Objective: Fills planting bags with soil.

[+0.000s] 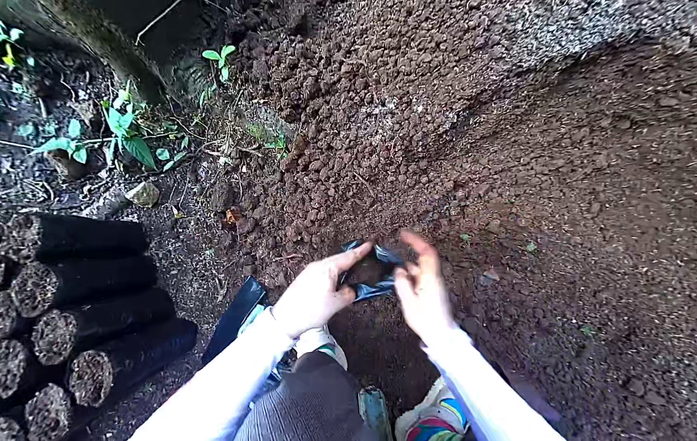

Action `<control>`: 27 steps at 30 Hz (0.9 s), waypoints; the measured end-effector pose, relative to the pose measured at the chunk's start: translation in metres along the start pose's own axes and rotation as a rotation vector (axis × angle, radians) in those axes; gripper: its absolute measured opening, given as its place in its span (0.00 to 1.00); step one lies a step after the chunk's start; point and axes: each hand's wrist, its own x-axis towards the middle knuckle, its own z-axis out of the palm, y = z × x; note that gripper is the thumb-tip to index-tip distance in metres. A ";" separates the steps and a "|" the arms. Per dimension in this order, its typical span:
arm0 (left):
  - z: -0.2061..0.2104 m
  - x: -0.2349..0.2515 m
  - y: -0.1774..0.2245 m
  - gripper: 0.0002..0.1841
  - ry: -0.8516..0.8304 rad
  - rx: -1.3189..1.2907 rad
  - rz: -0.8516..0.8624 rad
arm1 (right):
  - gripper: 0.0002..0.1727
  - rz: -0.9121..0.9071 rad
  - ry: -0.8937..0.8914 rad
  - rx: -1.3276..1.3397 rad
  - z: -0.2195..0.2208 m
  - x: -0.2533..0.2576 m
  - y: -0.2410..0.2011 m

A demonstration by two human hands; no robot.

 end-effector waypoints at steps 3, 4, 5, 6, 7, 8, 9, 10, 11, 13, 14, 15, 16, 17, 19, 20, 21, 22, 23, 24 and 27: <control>0.020 0.016 -0.048 0.37 -0.012 0.063 -0.150 | 0.34 0.195 -0.273 -0.161 0.036 0.016 0.029; 0.017 0.017 -0.048 0.36 0.024 0.075 -0.145 | 0.34 0.177 -0.274 -0.175 0.038 0.020 0.027; 0.015 0.014 -0.047 0.35 0.052 0.088 -0.141 | 0.34 0.170 -0.274 -0.174 0.037 0.021 0.025; 0.016 0.007 -0.045 0.34 0.058 0.109 -0.149 | 0.35 0.185 -0.294 -0.168 0.035 0.019 0.024; 0.018 0.001 -0.043 0.32 0.045 0.164 -0.175 | 0.37 0.206 -0.330 -0.162 0.033 0.017 0.024; 0.017 -0.001 -0.039 0.31 0.033 0.260 -0.204 | 0.39 0.219 -0.367 -0.169 0.033 0.018 0.025; 0.012 0.003 -0.031 0.32 0.034 0.386 -0.221 | 0.39 0.220 -0.401 -0.177 0.034 0.021 0.024; 0.009 0.009 -0.022 0.35 0.059 0.488 -0.200 | 0.39 0.220 -0.433 -0.185 0.035 0.022 0.022; 0.011 0.019 -0.016 0.37 0.088 0.569 -0.132 | 0.38 0.210 -0.466 -0.195 0.034 0.021 0.020; 0.021 0.050 -0.016 0.33 0.038 0.702 0.045 | 0.34 0.160 -0.492 -0.223 0.024 0.016 0.022; 0.025 0.066 -0.017 0.27 -0.060 0.776 0.099 | 0.33 0.130 -0.444 -0.260 0.014 0.014 0.025; 0.025 0.079 -0.017 0.23 -0.186 0.837 0.117 | 0.31 0.122 -0.346 -0.336 0.002 0.012 0.028; 0.023 0.088 -0.019 0.22 -0.280 0.875 0.134 | 0.33 0.169 -0.260 -0.488 -0.015 0.010 0.026; 0.021 0.091 -0.023 0.22 -0.326 0.864 0.149 | 0.37 0.261 -0.231 -0.646 -0.032 0.007 0.021; 0.021 0.086 -0.034 0.20 -0.297 0.762 0.176 | 0.37 0.295 -0.206 -0.749 -0.055 -0.010 0.005; 0.023 0.082 -0.038 0.18 -0.279 0.695 0.170 | 0.33 0.179 -0.185 -0.725 -0.056 -0.024 -0.004; 0.026 0.078 -0.039 0.18 -0.278 0.627 0.154 | 0.27 0.081 -0.202 -0.644 -0.048 -0.038 -0.017; 0.030 0.073 -0.038 0.18 -0.283 0.564 0.145 | 0.23 0.004 -0.244 -0.551 -0.034 -0.052 -0.030; 0.034 0.068 -0.037 0.17 -0.288 0.515 0.144 | 0.22 -0.022 -0.329 -0.464 -0.016 -0.063 -0.042; 0.038 0.063 -0.036 0.16 -0.288 0.482 0.146 | 0.23 0.008 -0.439 -0.411 0.002 -0.068 -0.050; 0.053 0.044 -0.037 0.16 -0.279 0.416 0.162 | 0.34 0.207 -0.666 -0.453 0.049 -0.063 -0.042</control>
